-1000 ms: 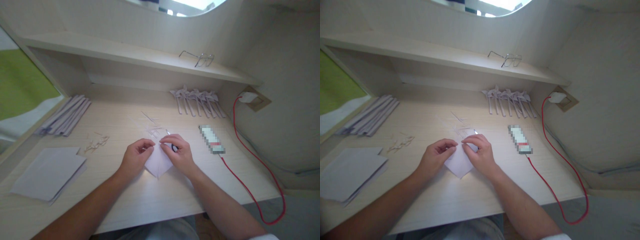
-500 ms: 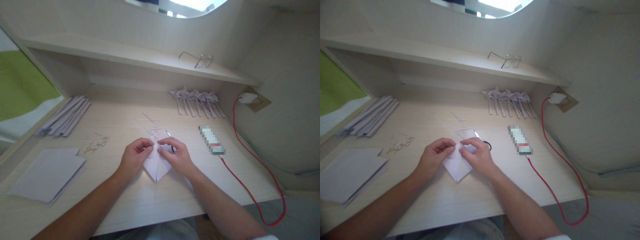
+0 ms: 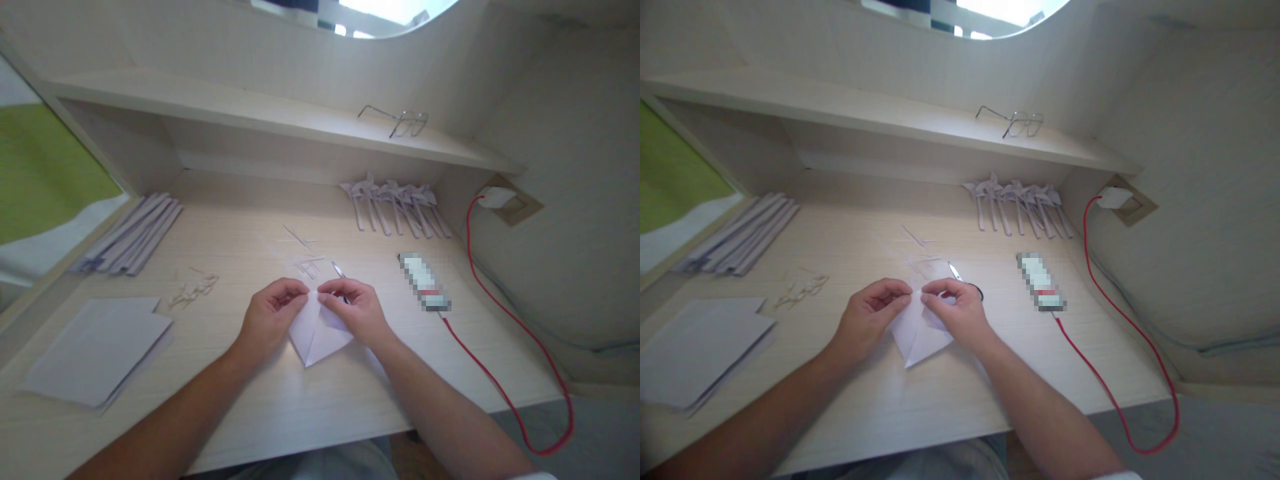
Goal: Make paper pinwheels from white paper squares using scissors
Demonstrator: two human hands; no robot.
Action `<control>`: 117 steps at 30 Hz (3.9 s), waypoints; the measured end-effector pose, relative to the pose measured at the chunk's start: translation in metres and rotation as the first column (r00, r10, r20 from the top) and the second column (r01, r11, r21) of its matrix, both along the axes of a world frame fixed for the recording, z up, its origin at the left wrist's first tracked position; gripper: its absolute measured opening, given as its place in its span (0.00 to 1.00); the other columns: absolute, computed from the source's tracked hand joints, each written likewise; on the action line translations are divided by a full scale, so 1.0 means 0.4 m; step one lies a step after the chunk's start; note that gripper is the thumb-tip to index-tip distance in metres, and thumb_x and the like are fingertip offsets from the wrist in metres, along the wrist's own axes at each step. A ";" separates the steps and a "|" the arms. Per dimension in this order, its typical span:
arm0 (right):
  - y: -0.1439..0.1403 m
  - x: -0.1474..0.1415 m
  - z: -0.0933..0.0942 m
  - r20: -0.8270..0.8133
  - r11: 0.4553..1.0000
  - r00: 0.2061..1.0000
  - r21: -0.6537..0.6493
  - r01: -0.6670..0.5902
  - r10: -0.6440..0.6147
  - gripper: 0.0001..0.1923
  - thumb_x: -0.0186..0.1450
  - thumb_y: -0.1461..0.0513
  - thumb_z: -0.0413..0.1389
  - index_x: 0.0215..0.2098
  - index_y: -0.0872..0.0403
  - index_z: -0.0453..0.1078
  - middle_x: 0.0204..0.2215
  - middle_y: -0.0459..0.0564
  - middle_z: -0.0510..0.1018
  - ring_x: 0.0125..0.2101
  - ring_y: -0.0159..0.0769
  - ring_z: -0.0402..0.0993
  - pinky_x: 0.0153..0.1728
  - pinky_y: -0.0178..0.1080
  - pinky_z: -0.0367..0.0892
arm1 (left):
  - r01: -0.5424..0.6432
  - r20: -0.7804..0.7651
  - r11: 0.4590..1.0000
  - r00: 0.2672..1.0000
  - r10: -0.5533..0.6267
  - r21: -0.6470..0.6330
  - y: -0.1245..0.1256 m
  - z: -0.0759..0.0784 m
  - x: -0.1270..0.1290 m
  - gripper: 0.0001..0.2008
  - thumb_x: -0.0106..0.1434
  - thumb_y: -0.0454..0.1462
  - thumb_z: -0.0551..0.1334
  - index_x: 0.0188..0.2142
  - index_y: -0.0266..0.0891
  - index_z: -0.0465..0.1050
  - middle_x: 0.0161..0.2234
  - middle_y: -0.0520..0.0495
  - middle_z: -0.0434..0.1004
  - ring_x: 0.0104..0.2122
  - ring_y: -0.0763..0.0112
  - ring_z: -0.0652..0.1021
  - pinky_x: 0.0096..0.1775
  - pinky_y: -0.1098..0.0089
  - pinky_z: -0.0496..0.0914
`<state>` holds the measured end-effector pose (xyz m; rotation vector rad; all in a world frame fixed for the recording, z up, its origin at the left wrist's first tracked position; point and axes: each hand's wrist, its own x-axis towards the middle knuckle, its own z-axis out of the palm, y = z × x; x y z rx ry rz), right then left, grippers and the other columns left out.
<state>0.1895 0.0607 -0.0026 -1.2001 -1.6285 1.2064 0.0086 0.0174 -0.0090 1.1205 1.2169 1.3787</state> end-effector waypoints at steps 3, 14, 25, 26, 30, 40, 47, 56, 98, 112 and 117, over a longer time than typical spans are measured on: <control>-0.002 0.001 -0.006 -0.006 0.999 1.000 0.028 0.020 -0.020 0.06 0.60 0.59 0.66 0.34 0.52 0.81 0.29 0.47 0.82 0.31 0.36 0.75 0.35 0.37 0.67 | 0.014 -0.021 1.000 1.000 -0.014 0.004 0.002 -0.004 0.001 0.03 0.57 0.34 0.70 0.32 0.38 0.79 0.30 0.51 0.79 0.31 0.73 0.76 0.34 0.74 0.69; -0.001 0.002 -0.009 -0.054 0.989 0.997 0.137 0.058 -0.051 0.03 0.64 0.61 0.62 0.35 0.52 0.77 0.31 0.46 0.80 0.33 0.35 0.74 0.37 0.37 0.67 | 0.060 0.025 0.997 0.998 -0.059 -0.044 0.006 -0.012 0.001 0.07 0.56 0.35 0.70 0.35 0.37 0.77 0.29 0.51 0.78 0.30 0.73 0.75 0.33 0.73 0.68; 0.004 -0.015 0.005 -0.232 0.995 0.967 -0.023 0.100 -0.102 0.07 0.59 0.58 0.66 0.32 0.53 0.77 0.24 0.43 0.78 0.25 0.31 0.70 0.27 0.34 0.63 | 0.278 -0.133 0.939 0.942 -0.307 -0.201 0.003 0.007 -0.009 0.11 0.57 0.41 0.67 0.30 0.34 0.78 0.26 0.49 0.76 0.26 0.70 0.73 0.29 0.72 0.64; 0.006 -0.018 0.007 -0.236 0.994 0.966 -0.029 0.101 -0.105 0.08 0.58 0.58 0.66 0.32 0.53 0.77 0.24 0.44 0.78 0.24 0.31 0.70 0.27 0.34 0.63 | 0.282 -0.137 0.936 0.939 -0.314 -0.212 0.002 0.010 -0.010 0.11 0.56 0.41 0.67 0.28 0.33 0.78 0.24 0.50 0.75 0.25 0.71 0.71 0.27 0.72 0.62; 0.012 -0.023 0.016 -0.247 0.995 0.964 -0.053 0.085 -0.095 0.10 0.57 0.56 0.67 0.33 0.53 0.76 0.24 0.45 0.80 0.25 0.32 0.73 0.27 0.34 0.65 | 0.294 -0.151 0.930 0.932 -0.330 -0.222 -0.001 0.015 -0.014 0.09 0.56 0.40 0.67 0.28 0.34 0.78 0.24 0.49 0.75 0.24 0.70 0.71 0.28 0.71 0.62; 0.073 0.001 0.052 -0.103 0.994 0.994 0.103 0.030 -0.020 0.10 0.62 0.55 0.62 0.35 0.55 0.75 0.30 0.51 0.83 0.32 0.36 0.78 0.36 0.38 0.71 | 0.333 -0.134 0.914 0.920 -0.369 -0.233 0.000 0.016 -0.013 0.09 0.56 0.38 0.64 0.34 0.33 0.78 0.29 0.47 0.79 0.27 0.67 0.75 0.28 0.71 0.64; 0.184 -0.073 0.053 0.091 0.978 0.990 0.172 -0.123 0.108 0.07 0.60 0.60 0.62 0.33 0.56 0.77 0.29 0.49 0.81 0.30 0.34 0.76 0.34 0.36 0.68 | 0.480 -0.119 0.828 0.840 -0.529 -0.288 0.010 0.023 -0.047 0.14 0.51 0.34 0.64 0.38 0.33 0.80 0.33 0.46 0.82 0.30 0.64 0.79 0.32 0.69 0.69; 0.229 -0.313 0.040 0.422 0.866 0.836 0.192 -0.462 0.352 0.07 0.64 0.63 0.61 0.37 0.55 0.81 0.32 0.49 0.85 0.31 0.32 0.78 0.34 0.33 0.67 | 0.263 -0.285 0.915 0.892 -0.352 -0.307 -0.063 0.052 -0.196 0.10 0.54 0.36 0.64 0.36 0.38 0.80 0.30 0.49 0.82 0.30 0.63 0.79 0.31 0.70 0.67; 0.200 -0.457 0.086 0.317 0.786 0.767 0.094 -0.612 0.559 0.06 0.59 0.63 0.62 0.34 0.58 0.79 0.26 0.47 0.80 0.27 0.29 0.73 0.29 0.32 0.64 | 0.180 -0.263 0.941 0.930 -0.258 -0.286 -0.133 0.011 -0.292 0.21 0.52 0.35 0.68 0.47 0.41 0.80 0.45 0.46 0.84 0.45 0.54 0.82 0.48 0.63 0.71; 0.077 0.026 0.031 -0.202 0.998 0.977 0.014 -0.068 0.070 0.06 0.54 0.63 0.65 0.29 0.54 0.74 0.24 0.45 0.79 0.26 0.33 0.75 0.31 0.36 0.69 | 0.368 -0.411 0.883 0.785 -0.463 -0.291 0.012 0.132 -0.095 0.11 0.60 0.43 0.64 0.35 0.37 0.81 0.31 0.50 0.81 0.31 0.65 0.76 0.34 0.70 0.67; 0.072 0.052 0.015 -0.276 0.998 0.960 0.028 0.062 -0.052 0.07 0.53 0.65 0.66 0.27 0.54 0.72 0.21 0.42 0.77 0.24 0.30 0.72 0.28 0.34 0.65 | 0.485 -0.315 0.810 0.752 -0.579 -0.330 0.066 0.070 -0.043 0.16 0.62 0.47 0.63 0.32 0.35 0.80 0.26 0.51 0.77 0.26 0.68 0.74 0.31 0.71 0.64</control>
